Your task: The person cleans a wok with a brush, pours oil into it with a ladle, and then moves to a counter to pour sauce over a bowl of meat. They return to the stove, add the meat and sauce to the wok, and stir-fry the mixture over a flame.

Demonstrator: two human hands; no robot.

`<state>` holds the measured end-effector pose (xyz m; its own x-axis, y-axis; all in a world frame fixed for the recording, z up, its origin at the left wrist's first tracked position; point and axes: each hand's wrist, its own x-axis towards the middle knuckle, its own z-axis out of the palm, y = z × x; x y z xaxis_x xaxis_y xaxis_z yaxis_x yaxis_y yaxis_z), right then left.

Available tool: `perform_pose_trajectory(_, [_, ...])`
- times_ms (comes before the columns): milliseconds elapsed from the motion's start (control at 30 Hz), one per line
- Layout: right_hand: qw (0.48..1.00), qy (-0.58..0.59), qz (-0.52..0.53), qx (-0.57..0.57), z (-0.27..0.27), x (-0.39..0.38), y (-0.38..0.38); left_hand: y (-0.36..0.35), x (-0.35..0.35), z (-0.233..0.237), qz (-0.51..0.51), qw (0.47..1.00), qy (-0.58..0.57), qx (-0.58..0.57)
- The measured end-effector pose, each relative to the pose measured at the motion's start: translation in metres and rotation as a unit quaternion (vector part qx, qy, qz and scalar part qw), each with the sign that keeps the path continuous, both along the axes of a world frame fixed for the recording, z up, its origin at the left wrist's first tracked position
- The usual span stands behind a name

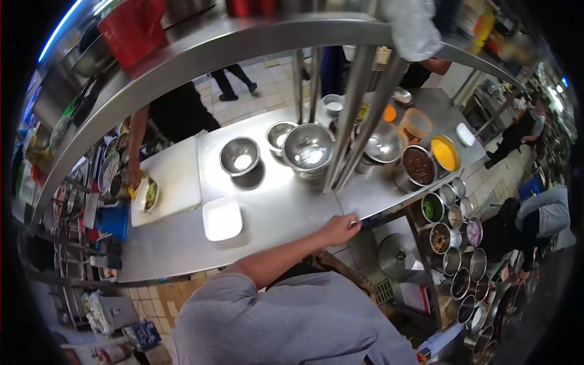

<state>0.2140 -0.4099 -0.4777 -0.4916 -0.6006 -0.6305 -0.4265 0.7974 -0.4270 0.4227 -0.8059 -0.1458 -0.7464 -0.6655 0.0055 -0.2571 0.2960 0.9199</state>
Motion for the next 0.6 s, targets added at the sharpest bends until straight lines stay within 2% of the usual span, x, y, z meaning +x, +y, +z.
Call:
perform_pose_trajectory(67, [0.998,-0.004,0.064,-0.015,0.002,0.001,-0.03,-0.017,0.016,0.03,0.038,0.997,0.027,-0.061])
perform_pose_trajectory(133, [0.987,-0.008,0.158,-0.033,-0.001,-0.003,-0.07,-0.034,0.045,0.056,0.078,0.973,0.11,-0.187])
perform_pose_trajectory(200, [0.971,-0.009,0.234,-0.053,-0.004,-0.003,-0.103,-0.055,0.095,0.078,0.121,0.968,0.002,-0.219])
perform_pose_trajectory(233, [0.962,-0.009,0.266,-0.065,-0.006,-0.007,-0.112,-0.067,0.128,0.079,0.168,0.964,0.048,-0.199])
perform_pose_trajectory(267, [0.952,-0.005,0.296,-0.079,-0.01,-0.012,-0.122,-0.079,0.163,0.074,0.265,0.951,0.049,-0.152])
perform_pose_trajectory(333, [0.927,0.011,0.358,-0.109,-0.026,-0.027,-0.13,-0.107,0.253,0.05,0.378,0.921,-0.012,-0.1])
perform_pose_trajectory(367, [0.91,0.021,0.392,-0.13,-0.041,-0.04,-0.128,-0.109,0.294,0.059,0.434,0.875,-0.204,-0.055])
perform_pose_trajectory(400, [0.891,0.034,0.426,-0.152,-0.058,-0.055,-0.124,-0.1,0.322,0.063,0.476,0.839,-0.258,-0.054])
perform_pose_trajectory(433, [0.867,0.05,0.459,-0.187,-0.085,-0.074,-0.117,-0.096,0.357,0.042,0.446,0.823,-0.342,-0.078])
perform_pose_trajectory(467, [0.87,0.041,0.467,-0.154,-0.055,-0.074,-0.122,-0.095,0.388,0.009,0.415,0.799,-0.424,-0.101])
perform_pose_trajectory(533, [0.856,0.042,0.508,-0.085,0.016,-0.064,-0.14,-0.093,0.422,-0.037,0.274,0.807,-0.497,0.164])
perform_pose_trajectory(600, [0.845,0.049,0.53,-0.053,0.065,-0.053,-0.149,-0.061,0.406,-0.05,0.262,0.888,-0.359,0.118])
